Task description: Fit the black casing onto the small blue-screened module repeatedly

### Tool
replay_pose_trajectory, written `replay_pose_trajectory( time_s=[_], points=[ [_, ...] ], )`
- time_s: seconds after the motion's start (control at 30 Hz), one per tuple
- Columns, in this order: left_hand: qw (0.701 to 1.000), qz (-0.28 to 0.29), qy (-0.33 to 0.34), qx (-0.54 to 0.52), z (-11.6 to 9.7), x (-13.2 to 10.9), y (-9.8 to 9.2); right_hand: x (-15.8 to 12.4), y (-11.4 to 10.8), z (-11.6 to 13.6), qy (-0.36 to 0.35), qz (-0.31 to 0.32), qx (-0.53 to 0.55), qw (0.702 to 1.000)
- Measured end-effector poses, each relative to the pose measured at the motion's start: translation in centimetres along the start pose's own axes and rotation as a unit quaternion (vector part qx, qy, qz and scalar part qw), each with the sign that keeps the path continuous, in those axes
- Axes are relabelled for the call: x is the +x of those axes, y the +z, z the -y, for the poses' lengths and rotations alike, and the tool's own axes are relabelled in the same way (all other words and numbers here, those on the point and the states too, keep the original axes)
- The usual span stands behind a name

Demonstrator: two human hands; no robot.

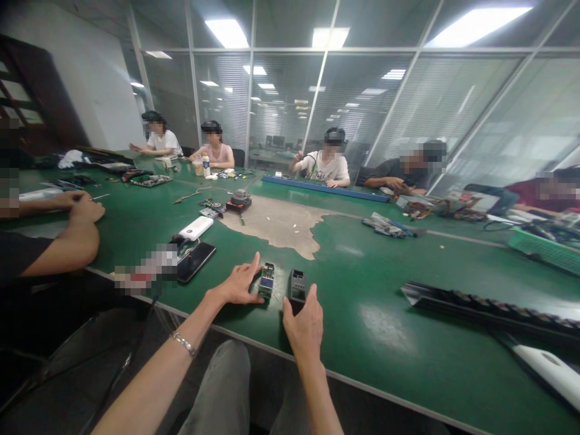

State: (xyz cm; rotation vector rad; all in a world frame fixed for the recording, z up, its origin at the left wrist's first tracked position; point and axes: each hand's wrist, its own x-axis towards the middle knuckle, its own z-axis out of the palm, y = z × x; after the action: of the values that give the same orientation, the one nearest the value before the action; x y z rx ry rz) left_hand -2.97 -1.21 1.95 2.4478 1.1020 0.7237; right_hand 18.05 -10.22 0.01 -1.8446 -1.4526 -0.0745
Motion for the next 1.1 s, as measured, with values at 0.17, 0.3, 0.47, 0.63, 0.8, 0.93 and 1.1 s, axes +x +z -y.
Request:
replay_pose_trajectory(
  time_s=[0.17, 0.3, 0.47, 0.63, 0.8, 0.93, 1.1],
  points=[
    [1.000, 0.009, -0.016, 0.005, -0.3, 0.5, 0.6, 0.0, 0.1, -0.2, 0.007, 0.009, 0.014, 1.000],
    [1.000, -0.020, -0.013, 0.005, -0.7, 0.1, 0.7, 0.0, 0.0, -0.2, 0.015, 0.017, 0.013, 1.000],
    [0.998, -0.038, -0.004, -0.041, -0.2, -0.3, 0.5, 0.8, -0.9, 1.5, 0.044, 0.001, 0.047, 0.998],
    [0.975, -0.134, -0.023, -0.175, 1.5, -0.4, 0.8, 2.3, -1.7, 5.7, -0.001, -0.023, 0.094, 0.995],
    [0.962, -0.203, -0.033, -0.179, 2.6, -0.3, 1.5, 2.2, -0.3, 8.5, -0.004, 0.021, 0.058, 0.998],
    [0.972, -0.202, -0.021, -0.120, 2.9, -0.2, 1.7, 1.6, 0.9, 9.0, -0.014, 0.031, 0.038, 0.999],
    [0.977, -0.190, -0.023, -0.095, 2.6, -0.3, 1.5, 1.3, 1.1, 9.2, -0.015, 0.050, 0.017, 0.999]
  ],
)
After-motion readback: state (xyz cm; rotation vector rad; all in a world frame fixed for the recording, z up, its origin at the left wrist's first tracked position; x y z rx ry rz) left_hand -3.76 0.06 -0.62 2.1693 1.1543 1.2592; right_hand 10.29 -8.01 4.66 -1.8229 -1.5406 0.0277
